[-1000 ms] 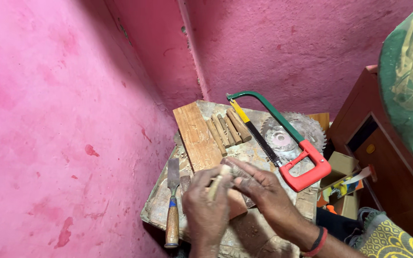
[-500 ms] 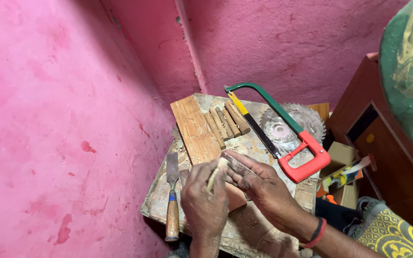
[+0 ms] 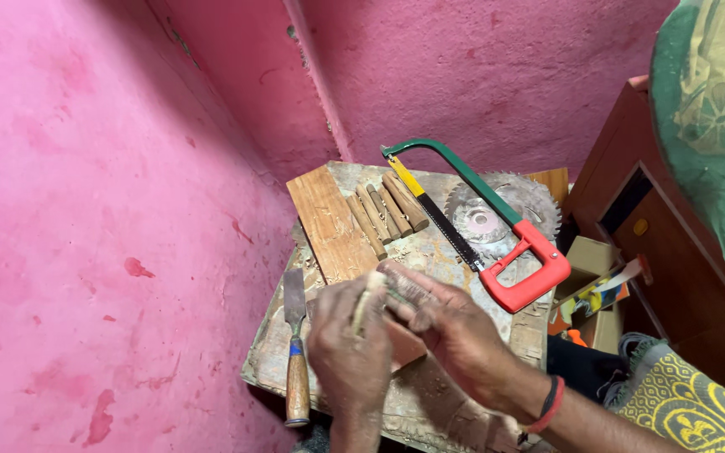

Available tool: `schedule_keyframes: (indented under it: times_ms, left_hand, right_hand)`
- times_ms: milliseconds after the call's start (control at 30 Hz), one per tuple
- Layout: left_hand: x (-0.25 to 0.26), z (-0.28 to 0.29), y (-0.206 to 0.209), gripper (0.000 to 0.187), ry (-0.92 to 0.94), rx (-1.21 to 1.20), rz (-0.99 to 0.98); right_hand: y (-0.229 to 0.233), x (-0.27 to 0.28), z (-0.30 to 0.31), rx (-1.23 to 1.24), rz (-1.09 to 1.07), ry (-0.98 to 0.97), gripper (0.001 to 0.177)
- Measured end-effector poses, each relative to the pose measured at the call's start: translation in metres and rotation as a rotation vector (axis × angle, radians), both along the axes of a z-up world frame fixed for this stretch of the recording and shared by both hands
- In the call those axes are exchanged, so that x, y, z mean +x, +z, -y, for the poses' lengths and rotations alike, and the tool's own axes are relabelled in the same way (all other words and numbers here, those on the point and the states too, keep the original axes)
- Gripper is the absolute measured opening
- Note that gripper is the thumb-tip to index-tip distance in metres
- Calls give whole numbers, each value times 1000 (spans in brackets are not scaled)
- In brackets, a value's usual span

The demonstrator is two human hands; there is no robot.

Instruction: The person uses a chisel to carve and shape a small cylindrical wooden piece, then switches to sanding it with a sanding block. The person repeatedly rotates the piece to smooth its surface.

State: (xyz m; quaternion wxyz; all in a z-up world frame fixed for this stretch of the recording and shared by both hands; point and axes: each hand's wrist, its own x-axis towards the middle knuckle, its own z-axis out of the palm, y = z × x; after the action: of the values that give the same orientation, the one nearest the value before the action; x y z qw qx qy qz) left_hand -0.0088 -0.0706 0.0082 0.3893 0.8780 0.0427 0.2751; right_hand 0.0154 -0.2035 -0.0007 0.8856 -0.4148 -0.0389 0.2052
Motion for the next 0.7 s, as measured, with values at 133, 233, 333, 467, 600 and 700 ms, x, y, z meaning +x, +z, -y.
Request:
schedule_keyframes:
  times_ms: [133, 233, 333, 467, 600, 700]
  left_hand:
    - [-7, 2, 3, 22, -76, -16, 33]
    - [-4, 2, -4, 19, -26, 42, 2]
    - [0, 1, -6, 16, -5, 41, -41]
    - [-2, -1, -5, 20, -65, 102, 0]
    - [-4, -2, -2, 21, -37, 31, 20]
    - [-1, 0, 1, 17, -75, 86, -13]
  right_hand:
    - [-1, -2, 1, -23, -58, -6, 62]
    - [-5, -2, 2, 9, -21, 15, 68]
    - [-4, -2, 1, -14, 23, 25, 64]
    - [-1, -2, -1, -84, -42, -26, 61]
    - [2, -3, 2, -30, 71, 27, 68]
    - [4, 0, -1, -122, 43, -12, 63]
